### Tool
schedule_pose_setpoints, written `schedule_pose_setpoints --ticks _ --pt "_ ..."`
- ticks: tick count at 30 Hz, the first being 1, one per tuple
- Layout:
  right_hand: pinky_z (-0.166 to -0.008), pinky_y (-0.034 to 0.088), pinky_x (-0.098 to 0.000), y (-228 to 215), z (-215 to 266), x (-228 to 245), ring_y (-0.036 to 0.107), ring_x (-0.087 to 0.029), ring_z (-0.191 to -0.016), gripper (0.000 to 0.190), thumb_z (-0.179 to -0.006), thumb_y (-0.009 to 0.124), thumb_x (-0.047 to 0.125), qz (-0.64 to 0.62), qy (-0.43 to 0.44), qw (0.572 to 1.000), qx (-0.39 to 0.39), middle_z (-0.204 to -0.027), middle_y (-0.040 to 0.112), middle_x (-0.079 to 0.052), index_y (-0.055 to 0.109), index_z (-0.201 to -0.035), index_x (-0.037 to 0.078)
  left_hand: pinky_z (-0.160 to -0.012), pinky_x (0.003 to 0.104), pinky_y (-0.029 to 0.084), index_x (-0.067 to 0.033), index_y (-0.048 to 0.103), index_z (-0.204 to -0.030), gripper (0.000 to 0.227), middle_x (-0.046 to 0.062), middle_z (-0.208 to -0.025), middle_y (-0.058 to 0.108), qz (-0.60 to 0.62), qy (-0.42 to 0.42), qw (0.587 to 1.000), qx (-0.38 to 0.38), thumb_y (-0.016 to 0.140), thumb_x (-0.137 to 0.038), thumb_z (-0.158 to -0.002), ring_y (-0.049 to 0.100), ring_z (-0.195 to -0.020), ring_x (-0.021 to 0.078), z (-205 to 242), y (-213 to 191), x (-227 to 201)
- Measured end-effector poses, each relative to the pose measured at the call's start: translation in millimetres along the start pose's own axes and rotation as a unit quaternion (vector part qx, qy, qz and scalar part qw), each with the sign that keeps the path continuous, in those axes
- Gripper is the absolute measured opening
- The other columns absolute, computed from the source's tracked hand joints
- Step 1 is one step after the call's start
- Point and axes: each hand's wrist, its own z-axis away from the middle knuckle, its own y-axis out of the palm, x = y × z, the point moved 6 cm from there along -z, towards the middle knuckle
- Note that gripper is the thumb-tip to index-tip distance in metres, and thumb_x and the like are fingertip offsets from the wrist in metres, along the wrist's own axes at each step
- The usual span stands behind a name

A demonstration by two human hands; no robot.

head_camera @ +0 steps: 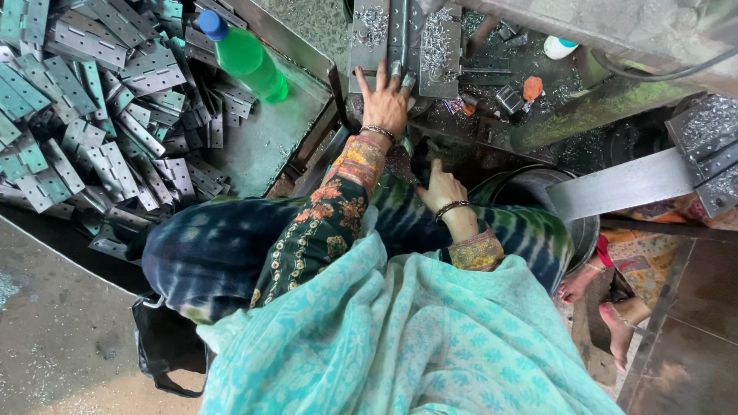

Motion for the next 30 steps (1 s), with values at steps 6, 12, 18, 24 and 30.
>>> schedule_pose_setpoints --ticks 6,12,18,24,30 --pt "-0.083 0.056 -0.0584 33 -6 -20 0.069 -0.051 -0.096 0.073 -0.089 0.074 0.04 -0.027 0.018 0.998 -0.05 -0.102 0.071 -0.031 0.039 -0.144 0.007 -0.111 0.083 -0.002 -0.0223 0.068 -0.132 0.039 0.009 -0.147 0.055 -0.044 -0.007 0.999 0.003 0.052 -0.023 -0.097 0.023 -0.15 0.0388 -12 -4 0" --pt "-0.078 0.054 -0.0612 94 -9 -34 0.068 -0.053 -0.087 0.079 -0.091 0.07 0.043 -0.066 -0.002 0.985 -0.158 -0.098 0.07 -0.033 0.033 -0.154 0.014 -0.114 0.082 -0.001 -0.0196 0.068 -0.131 0.037 0.008 -0.145 0.057 0.013 -0.013 1.0 0.006 0.051 -0.035 -0.102 0.024 -0.152 0.0382 -10 -3 4" --pt "-0.08 0.054 -0.0616 68 -8 -33 0.069 -0.05 -0.091 0.079 -0.086 0.072 0.041 -0.042 -0.006 0.993 -0.109 -0.097 0.072 -0.031 0.035 -0.149 0.012 -0.113 0.082 0.001 -0.0183 0.066 -0.135 0.041 0.005 -0.151 0.052 -0.034 -0.034 0.996 -0.078 0.051 -0.023 -0.097 0.017 -0.153 0.038 1 1 21" --pt "-0.08 0.055 -0.061 63 -15 -38 0.07 -0.049 -0.092 0.073 -0.089 0.072 0.043 -0.013 -0.011 0.992 -0.122 -0.101 0.073 -0.029 0.039 -0.147 0.014 -0.115 0.082 0.0 -0.0174 0.062 -0.144 0.047 0.002 -0.154 0.049 -0.038 -0.031 0.999 -0.016 0.051 -0.019 -0.098 0.01 -0.156 0.0383 -33 20 19" --pt "-0.078 0.055 -0.0603 109 -8 -33 0.069 -0.051 -0.09 0.083 -0.085 0.073 0.041 -0.079 -0.008 0.986 -0.144 -0.1 0.071 -0.03 0.034 -0.155 0.018 -0.114 0.081 -0.001 -0.019 0.06 -0.144 0.047 0.0 -0.155 0.048 -0.057 -0.024 0.998 0.007 0.05 -0.024 -0.098 0.01 -0.154 0.0384 -25 21 33"
